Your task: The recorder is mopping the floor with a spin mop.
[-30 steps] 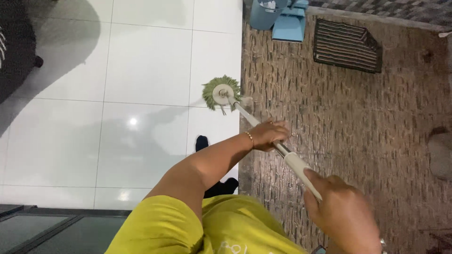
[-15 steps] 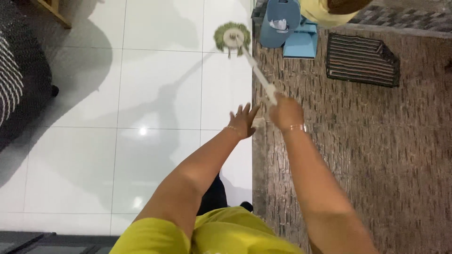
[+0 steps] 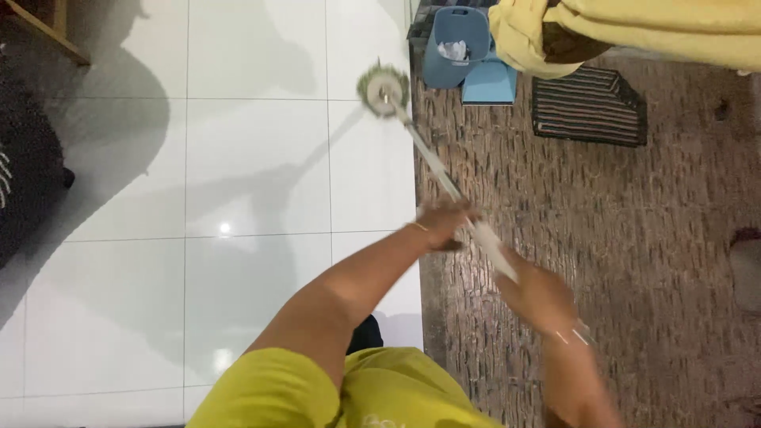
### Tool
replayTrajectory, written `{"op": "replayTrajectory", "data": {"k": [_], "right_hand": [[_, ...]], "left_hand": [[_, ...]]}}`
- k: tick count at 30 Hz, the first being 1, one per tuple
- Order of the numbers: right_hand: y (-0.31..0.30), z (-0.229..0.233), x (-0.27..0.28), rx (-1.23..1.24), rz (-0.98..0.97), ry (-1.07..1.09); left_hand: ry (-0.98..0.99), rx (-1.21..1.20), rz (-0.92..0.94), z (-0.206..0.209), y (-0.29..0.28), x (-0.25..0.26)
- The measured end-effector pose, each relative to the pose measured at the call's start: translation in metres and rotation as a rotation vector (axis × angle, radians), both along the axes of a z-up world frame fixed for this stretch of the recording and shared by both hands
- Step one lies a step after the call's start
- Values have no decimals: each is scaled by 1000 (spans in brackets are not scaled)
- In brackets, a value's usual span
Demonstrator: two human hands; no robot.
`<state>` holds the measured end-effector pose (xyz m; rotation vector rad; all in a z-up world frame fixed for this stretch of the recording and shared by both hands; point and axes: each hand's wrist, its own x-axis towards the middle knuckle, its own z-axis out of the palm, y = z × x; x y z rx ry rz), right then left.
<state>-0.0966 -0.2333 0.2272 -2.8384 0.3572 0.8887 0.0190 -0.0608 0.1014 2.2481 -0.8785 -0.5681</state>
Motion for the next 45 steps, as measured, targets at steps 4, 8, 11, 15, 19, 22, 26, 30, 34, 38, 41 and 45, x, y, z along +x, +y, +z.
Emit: {"op": "replayTrajectory", "data": {"k": [4,8,11,15,19,22,26,30,34,38,41,45], "right_hand": [[-13,104,-42,-120,-151,215],[-52,91,-70,-12,-157,-96],[-62,82,-51,129,-214,-245],[-57,73,0,160,-58,-340],[4,44,48,182,-264,-127],[12,-63,89,189,-293,95],[-24,-235,135,279,-40,-72],[53,-169,216,468,-150,138],[101,-217,282,466,-67,167],[148,-220,301,647,-152,175],[162,-205,277,571,-141,183],[123,-203,229,508,-63,221]], "left_hand": [[116,-230,-274,-38,-83,-17],[36,-199,-456,-38,-115,-23],[61,-215,-428,-44,-119,-3],[19,-199,-238,-57,-113,38],[77,-153,-56,-88,-76,76],[100,114,18,-81,-28,79],[119,132,227,-139,51,67],[370,170,532,-108,152,28],[365,219,657,-117,203,-14],[531,306,784,-98,223,-42],[576,305,841,-111,227,-59],[490,262,785,-122,209,-41]]}}
